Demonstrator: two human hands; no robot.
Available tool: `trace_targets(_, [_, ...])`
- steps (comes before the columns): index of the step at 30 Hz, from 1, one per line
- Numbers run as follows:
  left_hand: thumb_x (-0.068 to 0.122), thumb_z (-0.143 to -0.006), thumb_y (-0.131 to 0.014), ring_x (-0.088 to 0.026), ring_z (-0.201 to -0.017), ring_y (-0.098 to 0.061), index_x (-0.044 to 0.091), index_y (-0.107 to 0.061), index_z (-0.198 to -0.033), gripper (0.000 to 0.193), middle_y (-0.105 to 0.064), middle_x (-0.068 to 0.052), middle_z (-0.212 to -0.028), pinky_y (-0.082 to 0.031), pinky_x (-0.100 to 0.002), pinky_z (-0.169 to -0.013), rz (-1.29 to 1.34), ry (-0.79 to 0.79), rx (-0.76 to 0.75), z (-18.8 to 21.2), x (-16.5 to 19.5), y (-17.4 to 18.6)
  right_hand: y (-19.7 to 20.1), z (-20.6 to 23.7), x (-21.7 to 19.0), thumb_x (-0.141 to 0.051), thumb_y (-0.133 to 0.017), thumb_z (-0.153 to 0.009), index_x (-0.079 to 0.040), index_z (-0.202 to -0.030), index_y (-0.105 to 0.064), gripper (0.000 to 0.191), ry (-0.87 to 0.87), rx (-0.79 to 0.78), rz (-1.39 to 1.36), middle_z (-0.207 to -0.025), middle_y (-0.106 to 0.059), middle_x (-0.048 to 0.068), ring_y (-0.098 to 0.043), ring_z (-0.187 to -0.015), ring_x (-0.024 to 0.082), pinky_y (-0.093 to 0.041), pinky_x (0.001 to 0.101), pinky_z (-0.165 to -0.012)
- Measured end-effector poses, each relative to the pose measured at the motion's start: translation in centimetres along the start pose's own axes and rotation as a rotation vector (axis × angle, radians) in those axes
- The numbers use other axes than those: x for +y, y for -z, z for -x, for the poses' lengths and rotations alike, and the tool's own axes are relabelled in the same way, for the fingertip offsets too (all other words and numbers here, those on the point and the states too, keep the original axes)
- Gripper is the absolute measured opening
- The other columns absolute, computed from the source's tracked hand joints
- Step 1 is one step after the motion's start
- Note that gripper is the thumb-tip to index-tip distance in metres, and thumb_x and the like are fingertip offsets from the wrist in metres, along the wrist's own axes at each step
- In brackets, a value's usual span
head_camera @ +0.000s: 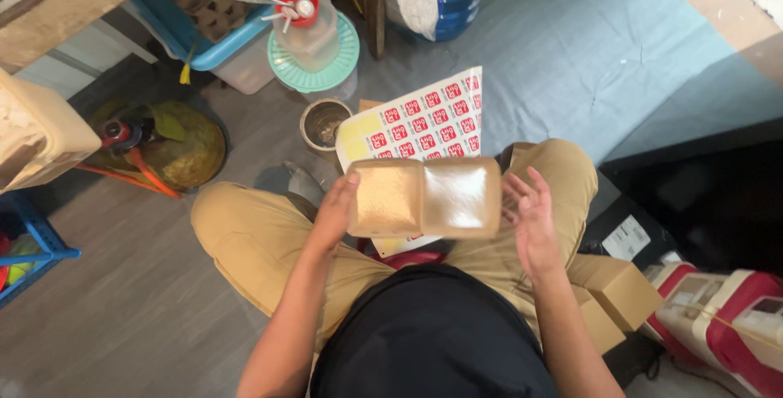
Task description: The person sits on the floor and folds flat kraft paper takeout boxes into open food containers, pressing the flaps into shape one at a time. They then peel red logo stickers from a sticker sheet and apply a sticker to the side of each folded box, stacking finished boxes nearby.
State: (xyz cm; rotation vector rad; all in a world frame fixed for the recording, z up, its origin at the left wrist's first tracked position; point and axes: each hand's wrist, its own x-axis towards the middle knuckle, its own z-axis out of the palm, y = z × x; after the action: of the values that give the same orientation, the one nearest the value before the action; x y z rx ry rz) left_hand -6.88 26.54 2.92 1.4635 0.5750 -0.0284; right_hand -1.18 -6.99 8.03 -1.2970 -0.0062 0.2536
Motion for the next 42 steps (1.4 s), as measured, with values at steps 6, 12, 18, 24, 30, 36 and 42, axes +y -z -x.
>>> trace_targets(6, [0.052, -0.101, -0.056, -0.024, -0.135, -0.054, -0.001, -0.049, -0.146, 0.070, -0.058, -0.017, -0.145, -0.039, -0.035, -0.111, 0.010, 0.102, 0.054, -3.3, -3.4, 1.0, 2.9, -1.0, 0.8, -0.022, -0.060, -0.100, -0.009, -0.148, -0.041, 0.053, 0.042, 0.165, -0.024, -0.141, -0.054, 0.012, -0.055, -0.129, 0.024, -0.051, 0.0445, -0.101])
trace_targets(12, [0.041, -0.090, -0.070, -0.033, -0.119, -0.065, 0.006, -0.037, -0.153, 0.080, -0.058, -0.020, -0.142, -0.049, -0.041, -0.101, -0.607, -0.016, 0.118, -4.9, -3.6, -0.7, 9.6, -1.4, 1.7, -0.009, -0.060, -0.103, -0.008, -0.142, -0.048, 0.041, 0.256, 0.398, 0.091, -0.138, -0.056, 0.010, -0.057, -0.124, 0.019, -0.053, 0.0374, -0.098])
trace_targets(18, [0.025, -0.090, -0.073, -0.031, -0.123, -0.064, 0.001, -0.035, -0.152, 0.077, -0.060, -0.022, -0.139, -0.050, -0.040, -0.103, -0.386, -0.063, -0.023, -4.1, -7.5, -1.0, 23.7, 4.6, 4.6, -0.008, -0.072, -0.101, -0.006, -0.139, -0.054, 0.042, 0.346, 0.884, 0.720, -0.136, -0.059, 0.014, -0.060, -0.128, 0.026, -0.050, 0.0433, -0.114])
trace_targets(24, [0.024, -0.101, -0.072, -0.032, -0.133, -0.054, -0.001, -0.028, -0.158, 0.076, -0.048, -0.023, -0.152, -0.045, -0.041, -0.109, -0.506, -0.193, 0.048, -3.8, -7.1, -1.7, 24.2, 14.4, 7.9, -0.052, -0.092, -0.069, -0.014, -0.160, -0.020, 0.122, -0.506, 1.181, 1.240, -0.153, -0.032, 0.028, -0.032, -0.142, 0.048, -0.031, 0.0644, -0.111])
trace_targets(30, [0.017, -0.107, -0.068, -0.034, -0.143, -0.050, 0.001, -0.028, -0.162, 0.070, -0.046, -0.026, -0.156, -0.038, -0.044, -0.118, -0.629, -0.204, 0.028, -3.0, -6.8, -2.6, 21.1, 16.1, 10.1, -0.064, -0.094, -0.054, -0.025, -0.162, 0.005, 0.151, -0.868, 1.187, 0.940, -0.159, -0.021, 0.028, -0.025, -0.148, 0.048, -0.030, 0.0718, -0.110])
trace_targets(36, [0.012, -0.107, -0.068, -0.033, -0.143, -0.051, 0.002, -0.027, -0.162, 0.070, -0.046, -0.024, -0.157, -0.041, -0.043, -0.117, -0.577, -0.272, 0.020, -3.0, -7.0, -2.1, 21.8, 14.3, 10.9, -0.047, -0.095, -0.062, -0.030, -0.166, 0.011, 0.149, -0.996, 1.289, 0.970, -0.150, -0.032, 0.030, -0.034, -0.140, 0.049, -0.035, 0.0706, -0.108])
trace_targets(42, [0.009, -0.102, -0.069, -0.026, -0.116, -0.058, 0.006, -0.026, -0.162, 0.074, -0.047, -0.017, -0.152, -0.050, -0.040, -0.096, -0.469, -0.179, 0.094, -2.5, -6.1, -1.6, 22.7, 14.8, 10.2, -0.044, -0.096, -0.061, -0.036, -0.162, 0.010, 0.146, -1.011, 1.264, 1.013, -0.146, -0.035, 0.029, -0.034, -0.139, 0.046, -0.036, 0.0697, -0.104])
